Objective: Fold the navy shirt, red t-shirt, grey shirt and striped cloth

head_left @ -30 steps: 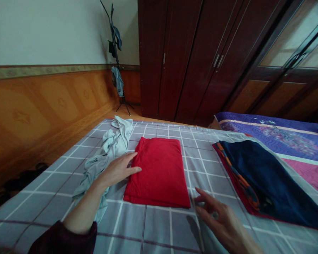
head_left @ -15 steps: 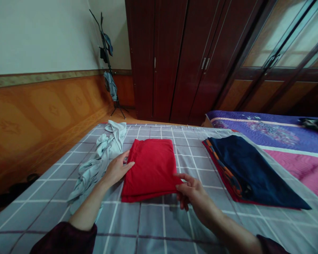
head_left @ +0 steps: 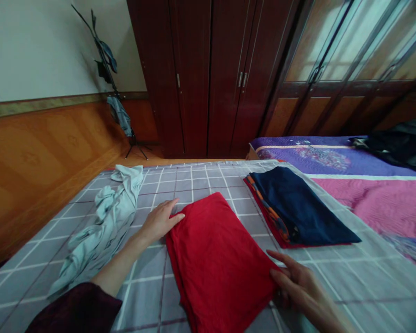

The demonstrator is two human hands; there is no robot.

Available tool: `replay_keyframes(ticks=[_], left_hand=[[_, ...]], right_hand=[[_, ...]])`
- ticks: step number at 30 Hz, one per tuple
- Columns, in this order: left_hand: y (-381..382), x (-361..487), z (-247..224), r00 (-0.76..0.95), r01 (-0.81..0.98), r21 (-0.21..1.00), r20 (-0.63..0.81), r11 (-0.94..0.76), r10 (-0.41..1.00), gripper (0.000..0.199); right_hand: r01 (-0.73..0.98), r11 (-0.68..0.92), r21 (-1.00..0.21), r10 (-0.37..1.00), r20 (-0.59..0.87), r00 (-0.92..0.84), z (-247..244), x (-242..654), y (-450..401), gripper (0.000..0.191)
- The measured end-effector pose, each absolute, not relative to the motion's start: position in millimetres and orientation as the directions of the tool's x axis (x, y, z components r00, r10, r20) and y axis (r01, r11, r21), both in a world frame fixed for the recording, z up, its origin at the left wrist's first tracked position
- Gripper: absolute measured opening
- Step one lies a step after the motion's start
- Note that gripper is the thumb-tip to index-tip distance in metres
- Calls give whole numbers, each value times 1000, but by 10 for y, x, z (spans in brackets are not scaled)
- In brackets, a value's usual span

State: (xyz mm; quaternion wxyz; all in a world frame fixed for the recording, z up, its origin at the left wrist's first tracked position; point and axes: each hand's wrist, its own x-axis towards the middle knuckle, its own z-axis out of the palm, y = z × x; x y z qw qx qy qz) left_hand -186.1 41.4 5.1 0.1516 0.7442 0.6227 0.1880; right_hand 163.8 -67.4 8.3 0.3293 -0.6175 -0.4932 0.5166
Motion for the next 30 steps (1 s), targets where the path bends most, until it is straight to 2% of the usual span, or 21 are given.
replay_keyframes(ticks=[3,6,12,17,20,25,30], left_hand=[[660,-1663,83,195,886,420,51,-198,980,51],[829,-1511,136,224,885,429,-56,-179,973,40],[863,-1401,174,348,854,467,-189,-228,918,29],[789,-1336,181,368,784,560,-70,-268,927,28],[828,-1211,326,376,746,598,-14,-294,926,31],[1030,-806,878,389,600,733,84,-322,917,39],[1306,-283,1511,405,423,863,95,-278,909,48]], right_hand=[[313,-260,-914,958,-285,-39,93,1579,-650,57],[316,-214,-924,969,-242,-52,124,1561,-623,51],[192,-189,-963,964,-220,-151,150,1638,-688,41],[23,-132,-991,954,-133,-268,322,1712,-746,32],[43,-101,-994,958,-109,-265,457,1823,-745,31],[84,-52,-995,989,-63,-130,776,2151,-739,45],[54,1,-999,998,4,60,1112,2511,-682,51]])
